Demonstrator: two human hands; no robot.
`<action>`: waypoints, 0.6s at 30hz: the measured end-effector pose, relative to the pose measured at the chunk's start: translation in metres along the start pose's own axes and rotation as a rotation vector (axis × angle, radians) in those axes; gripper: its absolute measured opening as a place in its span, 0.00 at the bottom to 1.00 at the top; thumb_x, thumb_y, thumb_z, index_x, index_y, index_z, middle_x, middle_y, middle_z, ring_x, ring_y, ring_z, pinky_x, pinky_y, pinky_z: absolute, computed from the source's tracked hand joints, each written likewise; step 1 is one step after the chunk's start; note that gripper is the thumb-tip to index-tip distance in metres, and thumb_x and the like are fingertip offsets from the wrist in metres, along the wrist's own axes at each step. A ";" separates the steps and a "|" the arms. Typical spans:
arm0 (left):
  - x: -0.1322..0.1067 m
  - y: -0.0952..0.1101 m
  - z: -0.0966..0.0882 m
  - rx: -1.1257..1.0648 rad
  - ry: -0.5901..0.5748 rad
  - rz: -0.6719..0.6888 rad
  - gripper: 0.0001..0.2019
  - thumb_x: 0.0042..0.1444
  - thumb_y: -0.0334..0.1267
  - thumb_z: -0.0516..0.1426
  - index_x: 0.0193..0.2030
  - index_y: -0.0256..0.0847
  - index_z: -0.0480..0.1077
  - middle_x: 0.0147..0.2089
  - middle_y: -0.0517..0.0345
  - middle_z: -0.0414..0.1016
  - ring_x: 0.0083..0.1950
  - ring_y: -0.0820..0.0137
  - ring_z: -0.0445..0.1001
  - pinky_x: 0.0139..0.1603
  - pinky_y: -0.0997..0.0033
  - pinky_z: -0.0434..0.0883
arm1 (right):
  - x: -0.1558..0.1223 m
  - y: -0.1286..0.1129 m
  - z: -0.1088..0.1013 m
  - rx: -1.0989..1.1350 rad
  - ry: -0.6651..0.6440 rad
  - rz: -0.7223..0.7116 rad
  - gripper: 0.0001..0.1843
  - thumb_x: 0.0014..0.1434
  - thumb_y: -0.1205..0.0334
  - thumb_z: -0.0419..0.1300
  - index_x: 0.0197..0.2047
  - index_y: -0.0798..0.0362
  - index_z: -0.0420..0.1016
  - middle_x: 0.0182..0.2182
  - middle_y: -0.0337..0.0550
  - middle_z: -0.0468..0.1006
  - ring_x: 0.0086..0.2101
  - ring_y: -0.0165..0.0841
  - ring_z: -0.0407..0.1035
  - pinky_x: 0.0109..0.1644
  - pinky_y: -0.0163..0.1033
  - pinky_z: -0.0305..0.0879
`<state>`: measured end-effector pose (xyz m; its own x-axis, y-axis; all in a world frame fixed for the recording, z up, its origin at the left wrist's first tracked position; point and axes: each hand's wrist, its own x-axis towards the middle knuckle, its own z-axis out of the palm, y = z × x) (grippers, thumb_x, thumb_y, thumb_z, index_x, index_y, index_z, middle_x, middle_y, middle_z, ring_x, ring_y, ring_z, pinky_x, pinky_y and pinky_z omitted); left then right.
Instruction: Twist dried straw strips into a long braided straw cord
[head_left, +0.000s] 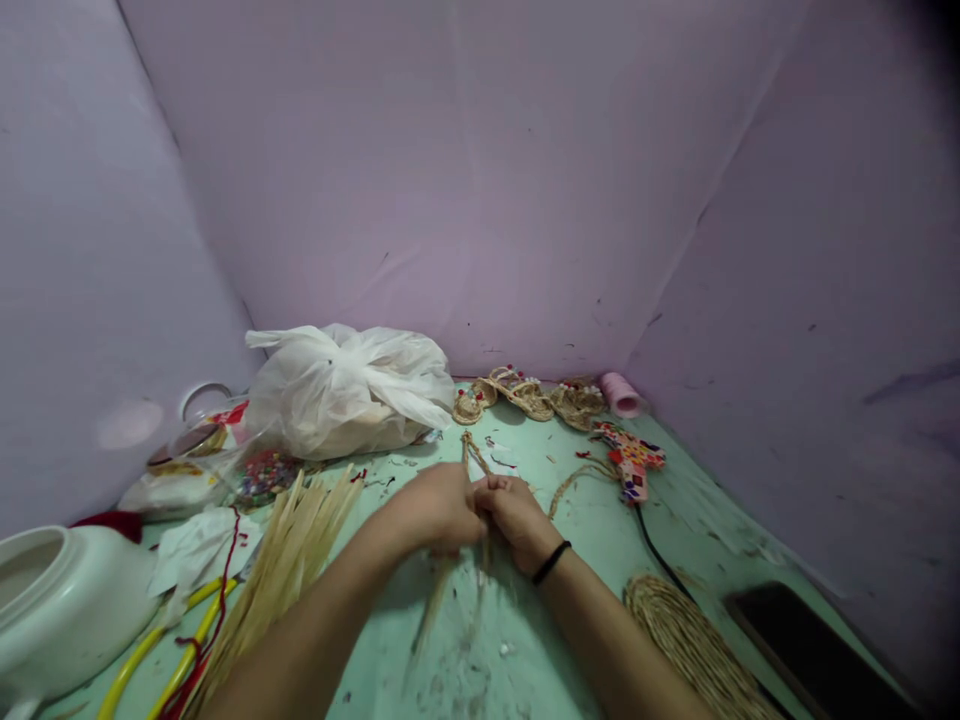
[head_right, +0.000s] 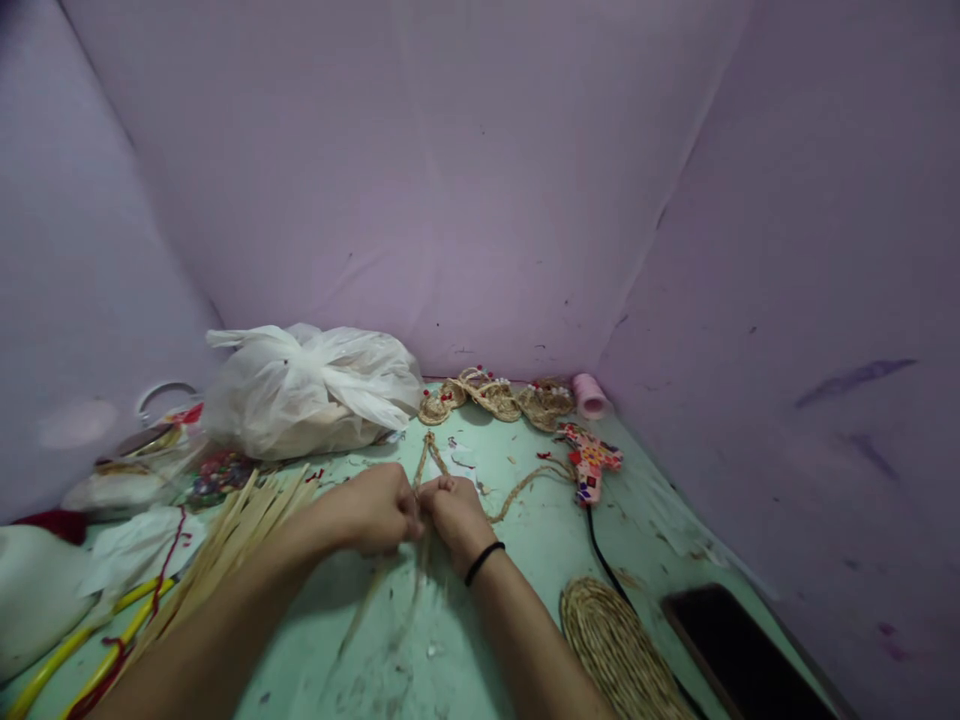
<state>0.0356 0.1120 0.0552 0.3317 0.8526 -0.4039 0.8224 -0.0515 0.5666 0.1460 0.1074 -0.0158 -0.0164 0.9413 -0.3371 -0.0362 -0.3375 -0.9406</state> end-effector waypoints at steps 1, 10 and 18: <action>0.003 -0.004 -0.007 -0.048 -0.024 -0.040 0.06 0.38 0.34 0.53 0.16 0.36 0.64 0.16 0.56 0.65 0.18 0.72 0.64 0.19 0.74 0.58 | 0.000 0.001 -0.001 -0.011 -0.008 -0.006 0.05 0.36 0.71 0.50 0.13 0.56 0.61 0.07 0.30 0.54 0.12 0.20 0.43 0.18 0.31 0.36; 0.031 -0.036 0.013 -0.888 -0.194 -0.199 0.05 0.41 0.26 0.50 0.20 0.29 0.66 0.18 0.56 0.67 0.15 0.81 0.61 0.12 0.83 0.56 | 0.005 0.005 -0.004 -0.099 -0.072 -0.124 0.05 0.42 0.67 0.53 0.18 0.57 0.64 0.13 0.37 0.66 0.17 0.24 0.57 0.22 0.30 0.51; 0.029 -0.037 0.025 -0.814 -0.044 -0.205 0.06 0.39 0.27 0.51 0.15 0.33 0.62 0.11 0.62 0.59 0.10 0.80 0.56 0.10 0.81 0.51 | 0.002 0.002 -0.014 -0.809 0.016 -0.503 0.07 0.45 0.71 0.51 0.23 0.57 0.68 0.20 0.40 0.71 0.22 0.26 0.60 0.26 0.30 0.51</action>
<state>0.0268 0.1262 0.0048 0.2435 0.7820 -0.5738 0.2840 0.5081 0.8131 0.1596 0.1086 -0.0187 -0.1736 0.9776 0.1192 0.6671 0.2058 -0.7160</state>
